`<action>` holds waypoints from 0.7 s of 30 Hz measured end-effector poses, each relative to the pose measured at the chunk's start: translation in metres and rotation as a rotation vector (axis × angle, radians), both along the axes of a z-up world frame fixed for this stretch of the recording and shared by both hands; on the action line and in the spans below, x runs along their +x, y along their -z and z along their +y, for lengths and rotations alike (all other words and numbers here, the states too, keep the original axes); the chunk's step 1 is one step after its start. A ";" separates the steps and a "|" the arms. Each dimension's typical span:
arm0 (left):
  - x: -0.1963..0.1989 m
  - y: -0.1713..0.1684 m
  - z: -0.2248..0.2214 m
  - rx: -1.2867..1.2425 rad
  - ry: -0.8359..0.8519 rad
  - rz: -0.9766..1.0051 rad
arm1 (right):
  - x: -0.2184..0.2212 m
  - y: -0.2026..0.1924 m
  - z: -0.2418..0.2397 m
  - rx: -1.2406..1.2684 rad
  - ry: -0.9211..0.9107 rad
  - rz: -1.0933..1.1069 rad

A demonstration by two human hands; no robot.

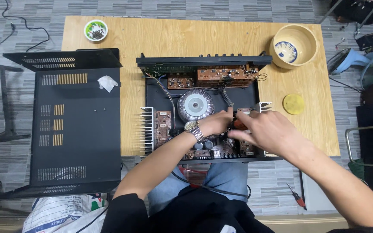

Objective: Repairing an audio amplifier by unscrewing internal components and cleaning parts with a sponge

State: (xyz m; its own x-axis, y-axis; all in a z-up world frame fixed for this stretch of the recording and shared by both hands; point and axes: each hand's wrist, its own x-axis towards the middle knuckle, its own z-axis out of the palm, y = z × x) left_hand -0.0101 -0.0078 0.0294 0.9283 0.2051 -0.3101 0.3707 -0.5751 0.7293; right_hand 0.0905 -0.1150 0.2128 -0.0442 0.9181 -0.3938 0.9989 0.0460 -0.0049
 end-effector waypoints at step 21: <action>0.009 0.063 0.020 -0.054 0.027 -0.193 | 0.012 0.045 -0.006 0.572 -0.341 -0.055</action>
